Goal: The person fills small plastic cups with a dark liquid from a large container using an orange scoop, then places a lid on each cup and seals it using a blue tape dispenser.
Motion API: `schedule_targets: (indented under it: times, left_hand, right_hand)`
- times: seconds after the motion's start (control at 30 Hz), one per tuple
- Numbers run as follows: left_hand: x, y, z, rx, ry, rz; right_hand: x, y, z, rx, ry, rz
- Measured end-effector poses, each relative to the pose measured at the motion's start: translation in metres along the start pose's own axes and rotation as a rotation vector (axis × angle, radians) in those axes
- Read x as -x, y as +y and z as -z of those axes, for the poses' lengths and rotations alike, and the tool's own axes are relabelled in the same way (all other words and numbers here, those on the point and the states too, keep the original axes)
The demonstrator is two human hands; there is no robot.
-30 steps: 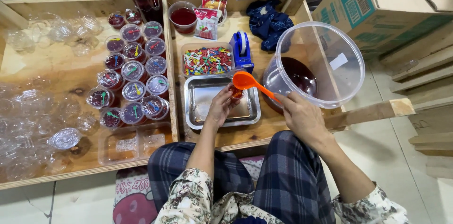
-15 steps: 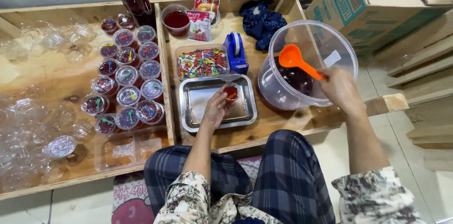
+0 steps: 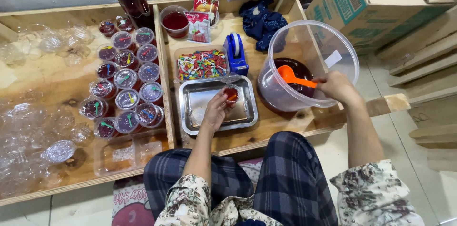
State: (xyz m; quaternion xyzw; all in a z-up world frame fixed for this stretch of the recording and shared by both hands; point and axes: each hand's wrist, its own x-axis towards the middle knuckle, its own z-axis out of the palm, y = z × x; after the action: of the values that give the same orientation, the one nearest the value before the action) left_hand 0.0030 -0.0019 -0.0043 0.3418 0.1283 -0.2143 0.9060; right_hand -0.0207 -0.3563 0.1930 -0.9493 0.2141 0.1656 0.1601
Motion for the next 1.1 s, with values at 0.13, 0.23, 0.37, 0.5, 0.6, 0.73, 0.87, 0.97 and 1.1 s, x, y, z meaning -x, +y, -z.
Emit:
schedule_targets:
  times: [0.13, 0.23, 0.37, 0.5, 0.6, 0.73, 0.87, 0.97, 1.1]
  left_hand:
    - [-0.003, -0.005, 0.006, 0.011, -0.004, 0.002]
    - [-0.001, -0.004, 0.006, -0.002, -0.006, 0.001]
    - [0.001, -0.004, 0.004, -0.006, -0.006, -0.001]
    - [0.011, 0.010, -0.006, -0.030, -0.065, 0.011]
    - [0.012, 0.011, -0.009, -0.013, -0.066, 0.000]
    - [0.002, 0.002, -0.002, -0.003, -0.002, -0.008]
    - [-0.001, 0.000, 0.001, -0.002, -0.016, -0.006]
    - [-0.005, -0.002, 0.005, -0.004, -0.023, -0.010]
    - [-0.003, -0.003, 0.005, 0.010, -0.019, -0.010]
  right_hand:
    - [0.030, 0.011, 0.029, -0.125, 0.033, 0.069]
    - [0.050, 0.016, 0.050, -0.167, 0.070, 0.136]
    - [0.096, -0.012, 0.071, -0.189, 0.122, 0.129]
    - [0.142, -0.061, 0.077, -0.102, 0.107, 0.229]
    - [0.148, -0.090, 0.058, -0.088, 0.003, 0.256]
    - [0.122, -0.088, 0.006, 0.040, 0.025, 0.391]
    - [0.100, -0.088, -0.047, 0.336, 0.170, 0.440]
    - [0.106, -0.093, -0.061, 0.352, 0.273, 0.515]
    - [0.109, -0.087, -0.076, 0.375, 0.483, 0.647]
